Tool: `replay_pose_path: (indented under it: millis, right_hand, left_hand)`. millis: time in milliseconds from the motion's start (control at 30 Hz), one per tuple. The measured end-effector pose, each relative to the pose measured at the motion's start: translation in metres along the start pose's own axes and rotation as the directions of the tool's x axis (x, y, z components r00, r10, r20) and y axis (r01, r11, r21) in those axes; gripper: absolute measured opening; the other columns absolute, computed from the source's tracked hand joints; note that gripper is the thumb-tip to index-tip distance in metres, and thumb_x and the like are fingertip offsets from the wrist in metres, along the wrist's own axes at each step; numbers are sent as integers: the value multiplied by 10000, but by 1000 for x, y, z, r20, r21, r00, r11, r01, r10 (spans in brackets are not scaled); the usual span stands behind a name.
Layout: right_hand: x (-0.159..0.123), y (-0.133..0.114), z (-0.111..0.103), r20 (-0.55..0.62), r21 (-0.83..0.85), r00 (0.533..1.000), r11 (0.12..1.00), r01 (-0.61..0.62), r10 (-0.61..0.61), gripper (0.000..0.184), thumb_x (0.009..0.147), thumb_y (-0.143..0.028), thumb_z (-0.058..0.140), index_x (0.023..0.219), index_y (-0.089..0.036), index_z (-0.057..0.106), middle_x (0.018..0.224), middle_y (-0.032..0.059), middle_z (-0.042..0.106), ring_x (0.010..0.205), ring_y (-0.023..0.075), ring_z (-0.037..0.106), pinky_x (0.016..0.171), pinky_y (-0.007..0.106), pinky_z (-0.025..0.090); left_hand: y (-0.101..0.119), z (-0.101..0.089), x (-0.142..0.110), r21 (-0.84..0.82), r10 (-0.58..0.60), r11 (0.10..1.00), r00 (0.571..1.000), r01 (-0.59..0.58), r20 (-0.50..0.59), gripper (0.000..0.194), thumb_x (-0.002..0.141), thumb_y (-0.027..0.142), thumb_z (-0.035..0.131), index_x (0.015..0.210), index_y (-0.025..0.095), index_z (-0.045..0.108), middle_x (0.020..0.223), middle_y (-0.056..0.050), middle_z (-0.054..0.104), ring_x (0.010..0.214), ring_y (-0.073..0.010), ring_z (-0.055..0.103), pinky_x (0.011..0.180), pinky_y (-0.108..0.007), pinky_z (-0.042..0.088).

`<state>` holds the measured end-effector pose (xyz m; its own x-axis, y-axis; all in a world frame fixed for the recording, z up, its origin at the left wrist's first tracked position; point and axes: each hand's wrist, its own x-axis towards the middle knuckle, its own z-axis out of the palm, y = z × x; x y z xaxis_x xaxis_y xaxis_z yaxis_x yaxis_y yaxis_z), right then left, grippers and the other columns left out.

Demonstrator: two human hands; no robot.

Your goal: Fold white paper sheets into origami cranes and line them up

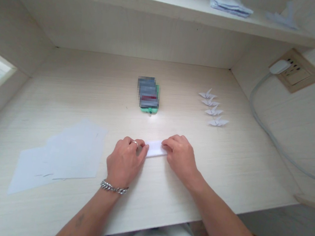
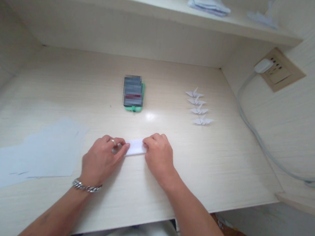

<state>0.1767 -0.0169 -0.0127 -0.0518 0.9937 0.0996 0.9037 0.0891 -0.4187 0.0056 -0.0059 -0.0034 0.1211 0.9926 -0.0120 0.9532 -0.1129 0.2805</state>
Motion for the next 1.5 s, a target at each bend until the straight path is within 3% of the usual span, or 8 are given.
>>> replay_pose_path:
  millis: [100,233,467,700,900,1200,1367,1500]
  right_hand:
    - [-7,-7,6,67,-39,961,962,271,-268,264,900,-73,473,947,-204,697,991,61,670,951,205,536,845,301,452]
    - [-26,-16,9,86,-110,933,928,356,-348,326,934,-129,435,1207,-130,612,1193,121,620,1104,245,484,940,332,466]
    - [-44,-20,17,47,-113,947,941,320,-316,434,955,-258,420,1353,-107,505,1388,181,481,1267,293,403,1076,434,386]
    - [-45,-17,22,38,-84,951,948,308,-306,414,960,-317,412,1292,-121,564,1381,167,501,1266,290,426,1070,441,394]
    - [-46,-14,21,64,-89,944,940,330,-325,439,980,-309,362,1333,-102,520,1415,165,477,1317,276,397,1102,425,350]
    - [-61,34,-6,92,-231,972,945,230,-214,482,949,-421,424,1376,-207,487,1485,141,398,1363,352,344,1077,540,317]
    - [-62,19,1,-31,-201,975,957,207,-218,463,954,-339,426,1321,-80,534,1416,202,462,1320,346,379,1077,503,344]
    - [-63,-2,17,-14,-52,933,932,357,-359,430,969,-287,388,1301,-57,537,1356,182,528,1250,273,443,1080,437,370]
  left_hand:
    - [0,0,-1,7,8,1000,1000,-8,4,305,918,442,441,916,274,695,897,-65,628,909,-241,573,565,-277,395]
    - [-1,3,-4,20,31,999,999,-30,-35,288,918,441,454,919,269,684,881,-59,623,893,-241,575,556,-283,391]
    - [-10,9,-7,-32,97,994,988,-102,-122,227,920,361,496,937,240,687,913,-63,631,874,-231,579,634,-304,472]
    - [-6,20,-42,-121,425,884,884,-452,-195,364,871,66,446,1204,143,570,1170,-125,630,1134,-249,510,974,-415,444]
    - [3,29,-61,21,365,931,924,-365,-110,483,901,140,445,1384,154,430,1293,-133,582,1246,-262,472,1006,-442,370]
    - [9,18,-61,94,359,930,933,-355,-29,401,955,330,413,1335,253,515,1330,-109,558,1246,-281,463,1005,-467,355]
    - [11,19,-60,103,373,924,926,-367,-48,395,945,318,427,1315,235,537,1290,-121,571,1203,-293,479,981,-486,379]
    - [9,22,-61,103,387,919,920,-380,-65,412,914,257,471,1321,226,533,1307,-129,551,1224,-298,464,1019,-498,370]
